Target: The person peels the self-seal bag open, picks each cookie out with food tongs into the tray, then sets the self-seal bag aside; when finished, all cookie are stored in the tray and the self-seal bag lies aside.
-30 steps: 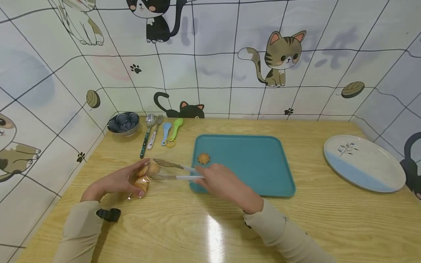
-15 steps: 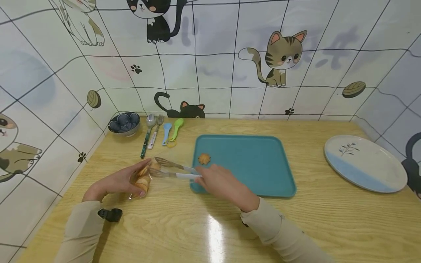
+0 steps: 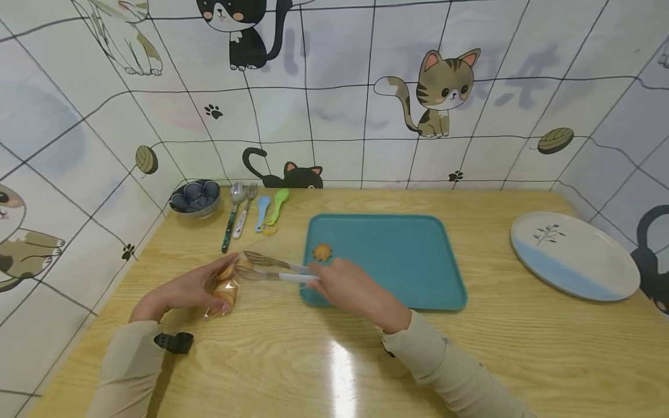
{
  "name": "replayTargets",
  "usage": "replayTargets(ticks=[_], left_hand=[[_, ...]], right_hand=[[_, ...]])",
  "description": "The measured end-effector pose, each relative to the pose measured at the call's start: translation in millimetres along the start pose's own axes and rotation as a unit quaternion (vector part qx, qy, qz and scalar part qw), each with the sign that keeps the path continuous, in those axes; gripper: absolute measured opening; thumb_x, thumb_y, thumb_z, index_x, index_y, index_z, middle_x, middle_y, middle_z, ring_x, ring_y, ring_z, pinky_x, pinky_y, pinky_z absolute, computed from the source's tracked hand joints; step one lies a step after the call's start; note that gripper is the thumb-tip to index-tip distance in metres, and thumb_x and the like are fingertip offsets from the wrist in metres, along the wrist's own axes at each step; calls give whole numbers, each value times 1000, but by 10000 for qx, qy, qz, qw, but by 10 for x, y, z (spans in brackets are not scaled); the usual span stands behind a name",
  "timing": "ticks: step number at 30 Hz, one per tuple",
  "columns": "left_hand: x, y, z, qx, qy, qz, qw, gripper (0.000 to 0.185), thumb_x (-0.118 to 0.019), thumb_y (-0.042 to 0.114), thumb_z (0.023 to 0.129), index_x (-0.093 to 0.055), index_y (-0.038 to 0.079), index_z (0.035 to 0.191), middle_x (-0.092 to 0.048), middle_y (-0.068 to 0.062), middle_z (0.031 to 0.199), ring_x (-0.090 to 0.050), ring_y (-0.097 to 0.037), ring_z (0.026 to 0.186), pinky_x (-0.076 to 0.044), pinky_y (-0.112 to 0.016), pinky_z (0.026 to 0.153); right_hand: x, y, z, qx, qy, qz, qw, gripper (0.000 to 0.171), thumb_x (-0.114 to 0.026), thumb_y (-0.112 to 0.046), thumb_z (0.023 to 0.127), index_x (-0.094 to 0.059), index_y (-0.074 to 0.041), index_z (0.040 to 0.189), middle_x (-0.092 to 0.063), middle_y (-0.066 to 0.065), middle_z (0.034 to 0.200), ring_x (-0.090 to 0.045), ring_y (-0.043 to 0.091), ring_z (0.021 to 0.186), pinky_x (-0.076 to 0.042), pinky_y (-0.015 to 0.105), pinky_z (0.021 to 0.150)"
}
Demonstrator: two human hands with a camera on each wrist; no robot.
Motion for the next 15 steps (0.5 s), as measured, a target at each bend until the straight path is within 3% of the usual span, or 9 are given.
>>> replayTargets(ticks=[7,15], left_hand=[[9,-7,8,22,47,51,10000,106,-81,26,72,-12,9,150,-13,-19,152,-6,-40,137,-8,-64,101],[16,-13,12,49,22,102,9999,107,-81,27,71,-12,8,150,-14,-20,151,-7,-40,137,-8,-64,101]], right_hand=[[112,15,-25,-196,-96,-12,9998,33,-58,-22,94,-58,-3,121,-44,-3,52,-34,8,38,-26,22,39],[92,49,-17,-393,-302,159,9986,34,-57,-27,94,-59,-6,121,-46,-6,55,-33,7,39,-26,22,39]])
Point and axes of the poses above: each hand's wrist, its own z-axis towards the middle knuckle, its own x-axis out of the back of the hand, y = z × x, the point moved 5 cm from there along z, towards the middle knuckle
